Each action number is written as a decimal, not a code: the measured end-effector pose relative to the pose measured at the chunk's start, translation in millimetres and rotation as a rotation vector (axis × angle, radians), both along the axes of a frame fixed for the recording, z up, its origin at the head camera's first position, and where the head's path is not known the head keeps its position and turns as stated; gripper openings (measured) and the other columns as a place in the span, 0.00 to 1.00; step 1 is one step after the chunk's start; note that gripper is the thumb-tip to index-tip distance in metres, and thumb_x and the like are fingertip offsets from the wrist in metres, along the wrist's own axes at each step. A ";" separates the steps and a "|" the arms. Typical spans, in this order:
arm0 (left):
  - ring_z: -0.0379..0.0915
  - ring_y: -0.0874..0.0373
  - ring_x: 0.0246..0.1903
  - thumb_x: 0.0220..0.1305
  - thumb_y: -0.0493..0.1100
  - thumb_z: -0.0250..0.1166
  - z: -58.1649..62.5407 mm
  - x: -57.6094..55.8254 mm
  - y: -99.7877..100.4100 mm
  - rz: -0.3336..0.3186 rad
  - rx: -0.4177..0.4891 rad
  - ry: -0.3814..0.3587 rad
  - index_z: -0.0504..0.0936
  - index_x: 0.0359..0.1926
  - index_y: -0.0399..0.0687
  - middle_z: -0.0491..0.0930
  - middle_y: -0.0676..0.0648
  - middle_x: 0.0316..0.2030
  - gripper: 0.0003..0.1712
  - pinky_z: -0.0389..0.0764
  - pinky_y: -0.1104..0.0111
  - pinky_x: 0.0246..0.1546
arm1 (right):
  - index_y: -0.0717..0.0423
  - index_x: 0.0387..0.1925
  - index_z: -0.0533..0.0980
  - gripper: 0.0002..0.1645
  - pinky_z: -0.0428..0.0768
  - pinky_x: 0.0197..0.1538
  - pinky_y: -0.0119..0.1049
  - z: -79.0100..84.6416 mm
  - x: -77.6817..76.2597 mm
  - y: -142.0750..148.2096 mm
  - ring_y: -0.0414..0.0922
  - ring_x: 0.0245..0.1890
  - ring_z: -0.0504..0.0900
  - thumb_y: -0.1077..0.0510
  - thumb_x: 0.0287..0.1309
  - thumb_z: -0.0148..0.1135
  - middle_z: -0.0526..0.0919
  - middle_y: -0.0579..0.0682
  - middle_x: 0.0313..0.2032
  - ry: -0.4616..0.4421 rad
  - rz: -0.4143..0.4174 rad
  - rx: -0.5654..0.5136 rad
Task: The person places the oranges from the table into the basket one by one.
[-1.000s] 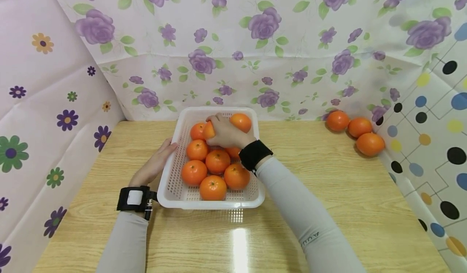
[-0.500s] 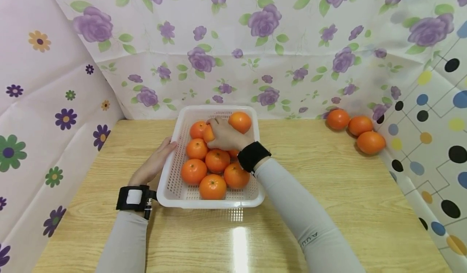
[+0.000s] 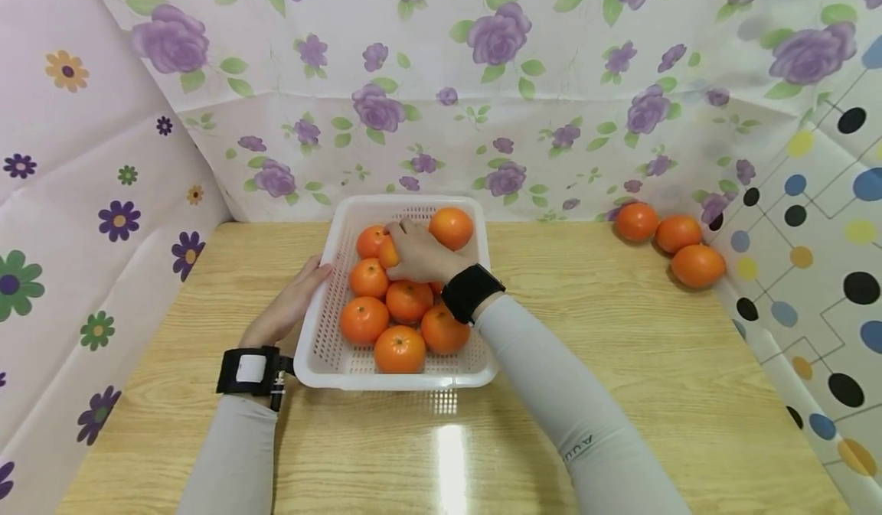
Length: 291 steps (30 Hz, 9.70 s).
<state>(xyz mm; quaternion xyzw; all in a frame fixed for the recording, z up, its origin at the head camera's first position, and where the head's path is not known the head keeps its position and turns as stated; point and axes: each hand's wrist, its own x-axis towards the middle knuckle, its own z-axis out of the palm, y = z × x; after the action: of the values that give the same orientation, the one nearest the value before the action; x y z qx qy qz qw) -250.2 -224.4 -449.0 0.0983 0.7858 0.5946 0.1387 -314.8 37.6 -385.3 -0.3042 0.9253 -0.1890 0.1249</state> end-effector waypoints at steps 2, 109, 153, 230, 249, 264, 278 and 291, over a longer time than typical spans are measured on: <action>0.77 0.33 0.56 0.85 0.60 0.39 0.5 0.1 0.2 0.002 0.000 0.000 0.50 0.79 0.47 0.69 0.27 0.63 0.33 0.87 0.52 0.46 | 0.57 0.76 0.59 0.43 0.62 0.77 0.46 -0.8 -0.6 0.1 0.52 0.72 0.62 0.49 0.70 0.66 0.63 0.57 0.71 0.001 -0.002 0.005; 0.74 0.31 0.59 0.85 0.59 0.39 -0.8 0.4 -2.3 -0.016 0.072 0.011 0.48 0.81 0.46 0.66 0.27 0.66 0.35 0.86 0.49 0.50 | 0.68 0.73 0.62 0.35 0.71 0.52 0.39 -3.4 -7.3 353.1 0.63 0.59 0.69 0.53 0.73 0.50 0.67 0.74 0.66 0.223 -1.021 -0.438; 0.77 0.32 0.57 0.85 0.59 0.37 -1.9 -0.4 -1.7 -0.021 0.063 -0.003 0.47 0.80 0.47 0.68 0.27 0.65 0.34 0.87 0.50 0.47 | 0.83 0.72 0.42 0.58 0.59 0.61 0.78 -81.8 3.7 423.6 0.87 0.62 0.53 0.46 0.65 0.62 0.49 0.90 0.62 0.140 -1.069 -0.030; 0.78 0.32 0.56 0.85 0.59 0.37 1.0 1.0 -0.7 -0.012 0.035 -0.010 0.47 0.79 0.46 0.68 0.26 0.64 0.34 0.88 0.51 0.46 | 0.59 0.76 0.57 0.45 0.74 0.60 0.57 59.7 1.6 184.5 0.62 0.62 0.68 0.48 0.68 0.68 0.59 0.66 0.70 0.096 -0.539 -0.544; 0.80 0.34 0.54 0.85 0.60 0.36 0.8 0.5 -1.7 -0.004 0.037 -0.006 0.47 0.80 0.48 0.70 0.28 0.64 0.34 0.88 0.52 0.45 | 0.52 0.71 0.64 0.41 0.78 0.56 0.51 65.1 1.8 117.3 0.55 0.54 0.75 0.46 0.64 0.71 0.67 0.56 0.65 -0.005 -0.263 -0.483; 0.78 0.30 0.56 0.86 0.59 0.36 0.6 2.2 0.1 -0.021 0.060 0.002 0.46 0.80 0.48 0.68 0.26 0.65 0.33 0.88 0.49 0.46 | 0.51 0.69 0.66 0.38 0.81 0.56 0.51 63.7 10.4 62.0 0.55 0.54 0.76 0.49 0.64 0.73 0.66 0.56 0.64 -0.047 -0.085 -0.443; 0.77 0.30 0.58 0.85 0.60 0.37 -1.3 0.6 -3.0 -0.022 0.080 -0.015 0.46 0.80 0.48 0.68 0.26 0.66 0.35 0.87 0.48 0.49 | 0.47 0.70 0.67 0.36 0.78 0.63 0.44 43.7 27.3 -4.8 0.46 0.58 0.75 0.47 0.66 0.71 0.65 0.52 0.68 -0.015 0.124 -0.317; 0.77 0.35 0.57 0.86 0.60 0.36 -0.1 -0.7 0.5 -0.021 0.037 0.012 0.49 0.79 0.49 0.66 0.30 0.68 0.33 0.87 0.50 0.48 | 0.51 0.70 0.69 0.37 0.74 0.67 0.41 12.1 35.6 -34.1 0.45 0.63 0.69 0.47 0.66 0.72 0.68 0.50 0.66 0.100 0.250 -0.160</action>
<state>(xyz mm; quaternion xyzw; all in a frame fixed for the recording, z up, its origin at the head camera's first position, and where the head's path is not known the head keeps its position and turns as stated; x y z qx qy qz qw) -251.0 -224.0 -449.1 0.1124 0.7745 0.6069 0.1385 -279.3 3.5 -373.2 -0.4349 0.8673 -0.2299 0.0764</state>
